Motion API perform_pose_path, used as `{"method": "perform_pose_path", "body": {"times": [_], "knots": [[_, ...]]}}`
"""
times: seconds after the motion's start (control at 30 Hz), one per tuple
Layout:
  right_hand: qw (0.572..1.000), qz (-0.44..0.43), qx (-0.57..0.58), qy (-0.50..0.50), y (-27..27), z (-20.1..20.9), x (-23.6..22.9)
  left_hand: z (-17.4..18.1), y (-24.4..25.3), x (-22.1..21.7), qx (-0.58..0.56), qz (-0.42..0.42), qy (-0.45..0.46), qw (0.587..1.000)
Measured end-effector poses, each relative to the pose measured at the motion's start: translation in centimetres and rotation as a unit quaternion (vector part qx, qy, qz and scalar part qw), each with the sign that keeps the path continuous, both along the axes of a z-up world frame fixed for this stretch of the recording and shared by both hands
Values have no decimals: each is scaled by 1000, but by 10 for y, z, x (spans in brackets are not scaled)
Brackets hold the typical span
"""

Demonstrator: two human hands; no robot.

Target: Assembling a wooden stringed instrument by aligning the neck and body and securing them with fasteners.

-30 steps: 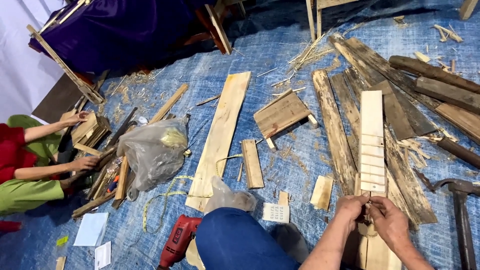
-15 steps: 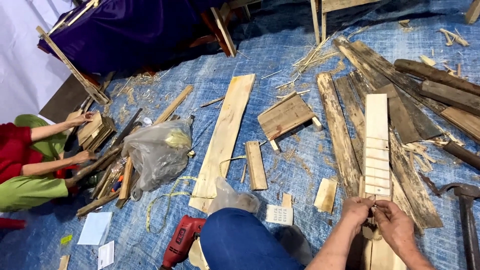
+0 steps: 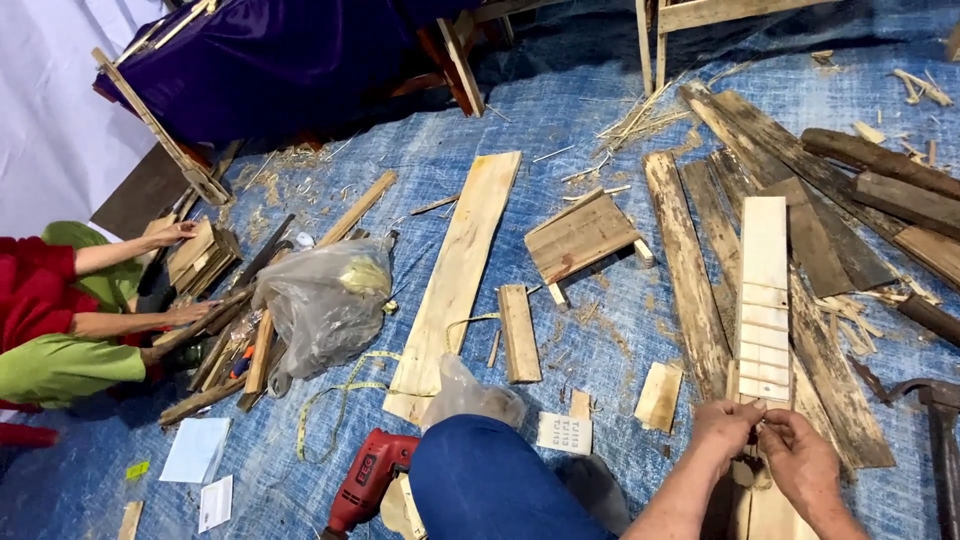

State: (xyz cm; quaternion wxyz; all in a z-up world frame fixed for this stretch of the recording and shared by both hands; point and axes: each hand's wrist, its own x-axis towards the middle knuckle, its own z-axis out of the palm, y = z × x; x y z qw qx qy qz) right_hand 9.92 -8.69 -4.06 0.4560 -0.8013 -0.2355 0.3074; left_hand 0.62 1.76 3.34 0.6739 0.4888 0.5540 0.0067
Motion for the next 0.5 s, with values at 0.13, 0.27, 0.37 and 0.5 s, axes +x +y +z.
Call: {"method": "perform_pose_path", "body": {"times": [0.13,0.27,0.37,0.5], "knots": [[999,4,-30,-27,-1,12,-2,0,0,0,0,-4,-15,1000],[999,0,-41,-20,-1,22,-4,-32,1,3,0,19,-50,999],[999,5,-16,-28,0,22,-4,-46,2,3,-8,64,-74,995],[1000,-8,21,-19,0,31,-10,-29,4,-2,-73,95,-104,987]]}}
